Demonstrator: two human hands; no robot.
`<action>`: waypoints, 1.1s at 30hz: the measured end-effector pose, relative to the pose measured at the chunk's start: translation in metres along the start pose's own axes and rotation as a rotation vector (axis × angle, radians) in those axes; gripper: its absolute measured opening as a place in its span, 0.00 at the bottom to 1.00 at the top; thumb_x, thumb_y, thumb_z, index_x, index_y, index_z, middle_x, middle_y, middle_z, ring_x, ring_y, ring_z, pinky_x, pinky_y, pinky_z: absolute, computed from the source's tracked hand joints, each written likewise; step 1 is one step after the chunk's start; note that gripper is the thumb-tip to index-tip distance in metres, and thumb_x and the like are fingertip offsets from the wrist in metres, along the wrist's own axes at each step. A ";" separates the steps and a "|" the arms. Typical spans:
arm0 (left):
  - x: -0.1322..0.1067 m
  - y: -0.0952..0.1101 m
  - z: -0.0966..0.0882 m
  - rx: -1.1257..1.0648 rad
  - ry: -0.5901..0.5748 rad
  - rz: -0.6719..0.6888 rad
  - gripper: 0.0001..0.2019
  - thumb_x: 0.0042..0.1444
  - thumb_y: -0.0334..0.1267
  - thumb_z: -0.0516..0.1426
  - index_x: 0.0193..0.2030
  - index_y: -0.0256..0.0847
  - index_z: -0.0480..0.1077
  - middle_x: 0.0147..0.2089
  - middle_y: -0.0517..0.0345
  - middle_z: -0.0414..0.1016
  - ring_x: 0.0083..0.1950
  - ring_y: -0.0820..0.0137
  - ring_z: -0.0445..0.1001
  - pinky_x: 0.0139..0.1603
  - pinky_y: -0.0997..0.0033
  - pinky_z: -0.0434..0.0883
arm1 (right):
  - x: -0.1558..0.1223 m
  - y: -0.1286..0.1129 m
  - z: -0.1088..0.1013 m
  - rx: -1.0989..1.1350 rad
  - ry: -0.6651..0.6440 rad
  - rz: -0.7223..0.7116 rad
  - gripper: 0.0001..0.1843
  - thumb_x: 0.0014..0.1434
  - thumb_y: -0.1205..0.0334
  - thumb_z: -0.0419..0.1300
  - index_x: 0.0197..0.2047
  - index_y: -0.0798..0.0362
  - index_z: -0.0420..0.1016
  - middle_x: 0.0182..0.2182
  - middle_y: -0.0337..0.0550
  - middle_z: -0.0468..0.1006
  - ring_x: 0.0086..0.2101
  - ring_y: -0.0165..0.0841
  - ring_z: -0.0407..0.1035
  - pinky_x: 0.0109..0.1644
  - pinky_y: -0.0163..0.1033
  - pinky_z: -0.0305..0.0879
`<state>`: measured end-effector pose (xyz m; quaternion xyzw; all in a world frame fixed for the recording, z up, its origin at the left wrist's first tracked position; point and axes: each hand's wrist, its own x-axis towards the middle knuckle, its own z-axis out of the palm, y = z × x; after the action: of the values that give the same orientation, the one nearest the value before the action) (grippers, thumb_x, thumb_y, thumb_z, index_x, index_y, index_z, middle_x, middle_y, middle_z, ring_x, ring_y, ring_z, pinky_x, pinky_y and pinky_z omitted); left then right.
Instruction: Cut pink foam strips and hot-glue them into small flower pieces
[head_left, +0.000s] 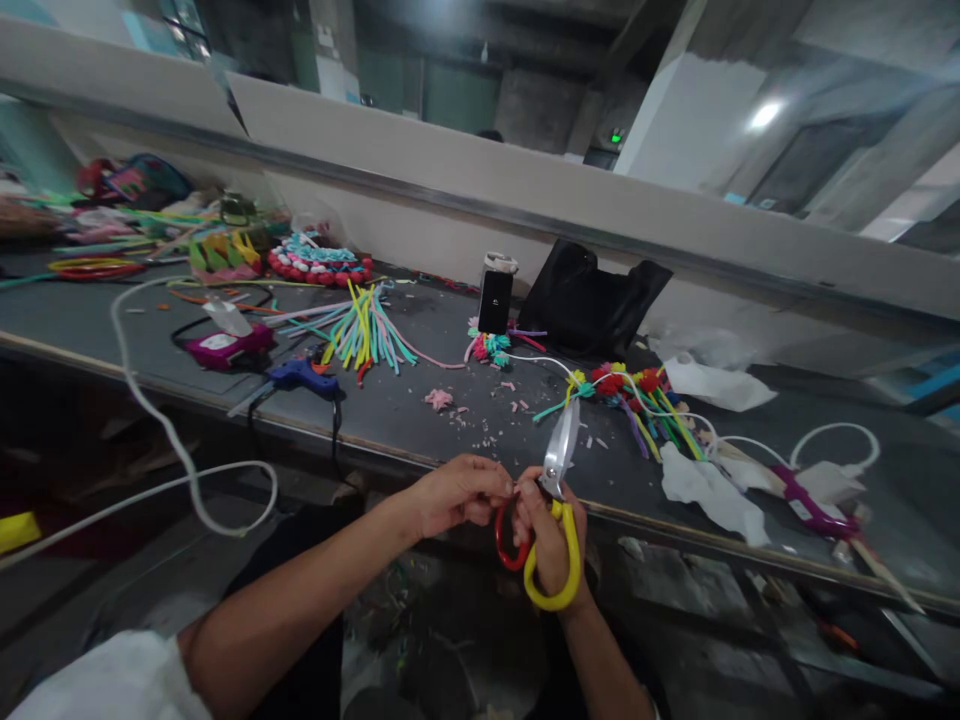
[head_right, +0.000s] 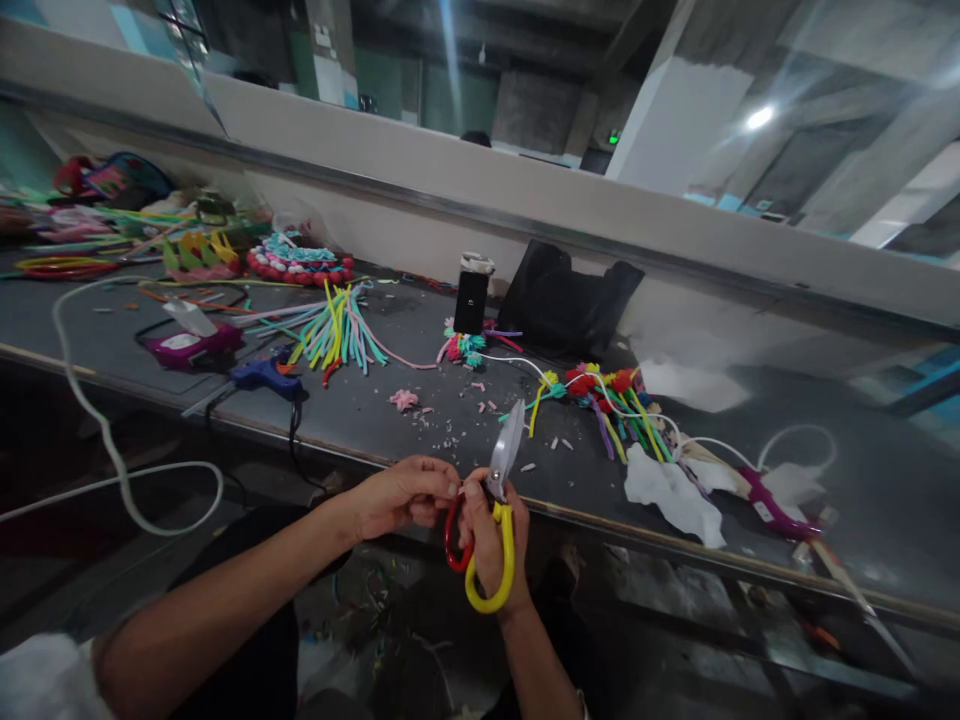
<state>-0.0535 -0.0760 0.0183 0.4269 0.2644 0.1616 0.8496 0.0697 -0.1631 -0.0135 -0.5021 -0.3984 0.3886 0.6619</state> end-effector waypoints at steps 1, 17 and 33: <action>0.000 0.000 0.000 -0.006 0.016 0.036 0.09 0.41 0.34 0.64 0.23 0.34 0.68 0.20 0.65 0.61 0.17 0.84 0.50 0.20 0.77 0.44 | 0.000 0.000 0.001 -0.039 0.022 -0.001 0.14 0.60 0.49 0.58 0.38 0.52 0.69 0.16 0.27 0.60 0.15 0.22 0.55 0.17 0.27 0.56; 0.006 0.001 0.004 -0.181 0.363 0.511 0.04 0.45 0.31 0.61 0.26 0.35 0.69 0.21 0.68 0.60 0.19 0.83 0.54 0.21 0.78 0.52 | -0.006 0.018 0.013 -0.761 -0.001 -0.234 0.11 0.61 0.57 0.52 0.42 0.53 0.72 0.36 0.48 0.81 0.35 0.38 0.77 0.38 0.36 0.68; 0.014 -0.003 0.011 -0.159 0.522 0.579 0.08 0.45 0.37 0.63 0.25 0.36 0.68 0.20 0.67 0.62 0.21 0.80 0.56 0.23 0.78 0.53 | -0.008 0.030 0.027 -0.778 0.018 -0.177 0.12 0.62 0.58 0.50 0.41 0.53 0.73 0.31 0.47 0.81 0.31 0.37 0.77 0.34 0.35 0.65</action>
<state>-0.0351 -0.0780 0.0166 0.3614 0.3269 0.5174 0.7035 0.0383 -0.1545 -0.0392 -0.6824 -0.5519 0.1458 0.4565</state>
